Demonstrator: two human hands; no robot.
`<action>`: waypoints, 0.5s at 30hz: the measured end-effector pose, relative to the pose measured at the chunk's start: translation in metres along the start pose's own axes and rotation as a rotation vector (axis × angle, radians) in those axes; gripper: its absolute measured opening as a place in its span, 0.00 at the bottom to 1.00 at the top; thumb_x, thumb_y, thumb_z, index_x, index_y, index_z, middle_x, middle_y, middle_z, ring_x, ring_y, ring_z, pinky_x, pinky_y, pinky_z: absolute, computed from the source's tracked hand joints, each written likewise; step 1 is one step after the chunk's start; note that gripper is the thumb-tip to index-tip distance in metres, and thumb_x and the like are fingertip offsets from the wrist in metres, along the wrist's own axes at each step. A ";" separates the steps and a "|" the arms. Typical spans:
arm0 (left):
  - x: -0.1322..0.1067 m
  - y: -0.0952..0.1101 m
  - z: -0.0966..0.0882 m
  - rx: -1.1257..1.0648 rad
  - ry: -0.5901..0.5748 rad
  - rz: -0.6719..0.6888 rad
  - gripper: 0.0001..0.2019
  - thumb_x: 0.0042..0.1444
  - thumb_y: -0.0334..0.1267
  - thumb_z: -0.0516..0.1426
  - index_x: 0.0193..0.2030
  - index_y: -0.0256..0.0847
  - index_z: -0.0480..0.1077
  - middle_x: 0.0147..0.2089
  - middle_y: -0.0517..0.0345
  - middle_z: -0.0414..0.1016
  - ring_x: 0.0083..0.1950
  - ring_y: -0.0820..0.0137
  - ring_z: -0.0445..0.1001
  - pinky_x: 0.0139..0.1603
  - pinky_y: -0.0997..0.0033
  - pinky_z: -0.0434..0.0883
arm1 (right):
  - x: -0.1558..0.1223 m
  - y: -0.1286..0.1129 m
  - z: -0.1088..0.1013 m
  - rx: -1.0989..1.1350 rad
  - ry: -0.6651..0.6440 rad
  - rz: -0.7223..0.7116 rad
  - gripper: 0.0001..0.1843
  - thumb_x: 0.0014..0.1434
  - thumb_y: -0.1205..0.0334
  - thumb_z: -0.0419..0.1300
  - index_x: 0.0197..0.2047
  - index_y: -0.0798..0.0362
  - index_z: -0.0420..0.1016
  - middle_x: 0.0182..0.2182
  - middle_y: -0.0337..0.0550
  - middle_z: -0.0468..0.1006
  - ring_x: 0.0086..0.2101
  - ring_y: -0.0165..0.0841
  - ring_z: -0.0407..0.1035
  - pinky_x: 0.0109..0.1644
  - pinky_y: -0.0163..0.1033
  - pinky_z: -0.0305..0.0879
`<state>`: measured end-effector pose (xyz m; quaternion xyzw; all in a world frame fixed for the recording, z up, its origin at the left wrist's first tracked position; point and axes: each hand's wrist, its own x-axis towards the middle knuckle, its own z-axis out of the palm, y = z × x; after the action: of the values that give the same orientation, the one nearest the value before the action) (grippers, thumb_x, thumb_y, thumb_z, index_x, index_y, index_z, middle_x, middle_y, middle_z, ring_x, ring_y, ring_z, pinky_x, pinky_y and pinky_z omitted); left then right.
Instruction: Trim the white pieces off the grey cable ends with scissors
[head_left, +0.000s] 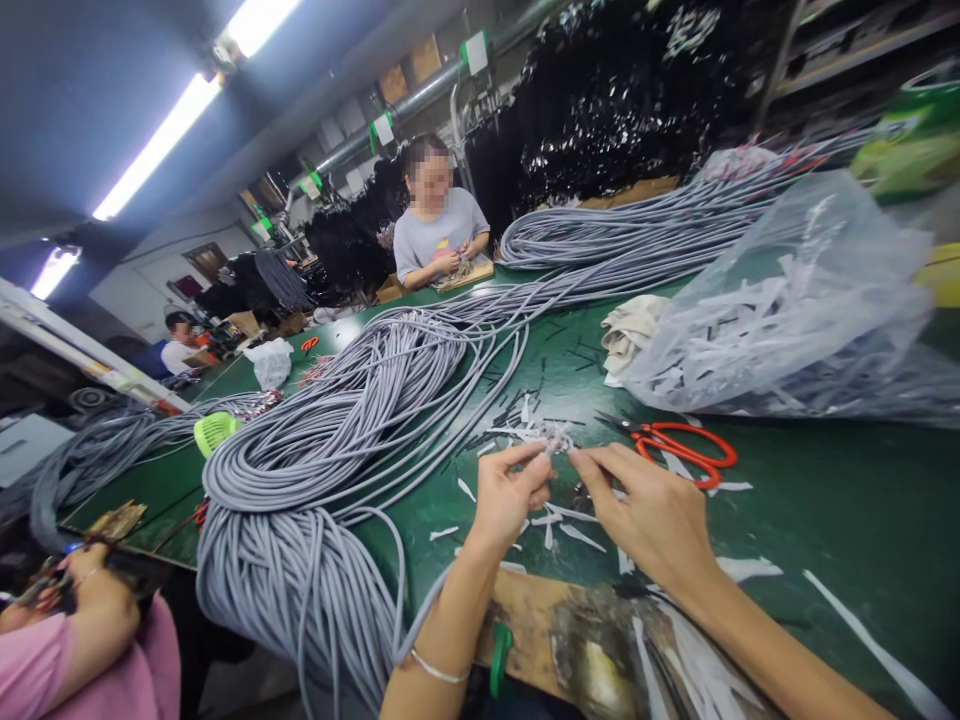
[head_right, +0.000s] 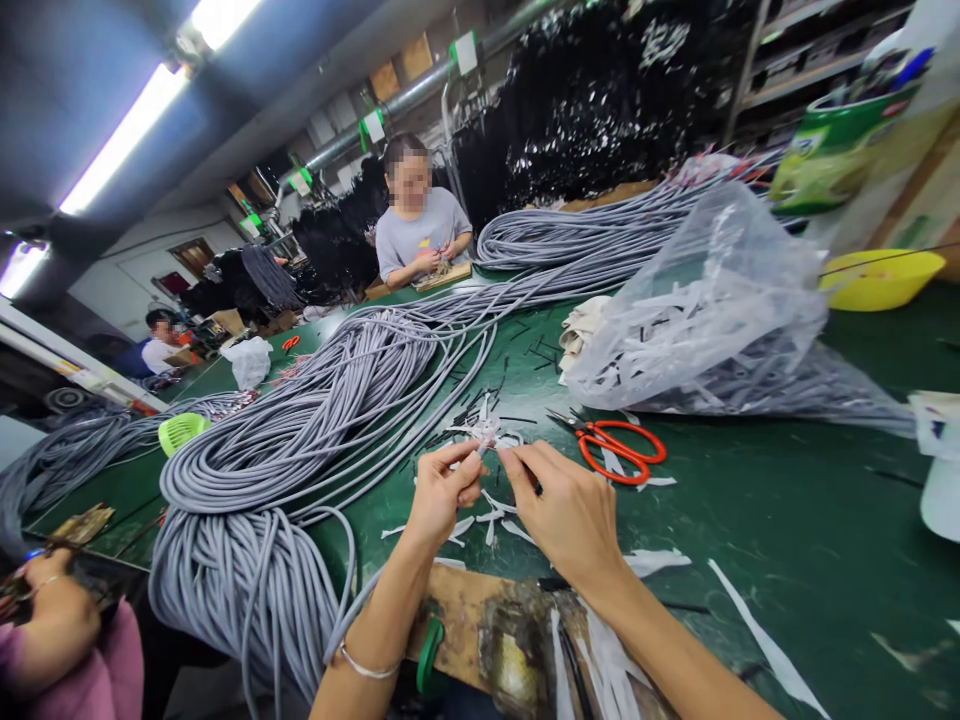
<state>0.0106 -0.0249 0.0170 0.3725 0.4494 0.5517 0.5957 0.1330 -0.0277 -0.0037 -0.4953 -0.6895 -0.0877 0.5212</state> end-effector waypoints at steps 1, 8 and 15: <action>0.000 -0.001 0.000 0.019 0.002 0.003 0.31 0.21 0.54 0.69 0.30 0.29 0.76 0.17 0.61 0.66 0.13 0.86 0.50 0.15 0.80 0.48 | 0.000 0.000 0.000 0.025 -0.015 0.017 0.25 0.65 0.53 0.43 0.23 0.53 0.71 0.18 0.39 0.72 0.18 0.28 0.66 0.20 0.32 0.53; -0.004 -0.007 -0.003 0.476 0.033 0.321 0.10 0.41 0.41 0.63 0.29 0.36 0.79 0.19 0.60 0.65 0.20 0.77 0.58 0.22 0.75 0.56 | 0.001 -0.002 -0.001 0.177 -0.147 0.140 0.26 0.64 0.50 0.42 0.21 0.51 0.68 0.14 0.38 0.67 0.15 0.28 0.60 0.21 0.34 0.54; -0.005 -0.007 -0.005 0.766 0.162 0.502 0.07 0.45 0.38 0.61 0.20 0.41 0.76 0.18 0.61 0.61 0.23 0.73 0.58 0.26 0.74 0.55 | 0.001 -0.007 -0.011 0.333 -0.036 0.244 0.20 0.60 0.52 0.48 0.22 0.50 0.69 0.17 0.40 0.69 0.18 0.29 0.62 0.23 0.34 0.56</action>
<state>0.0081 -0.0312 0.0100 0.6187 0.5618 0.5004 0.2262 0.1342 -0.0376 0.0047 -0.4837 -0.6385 0.1000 0.5902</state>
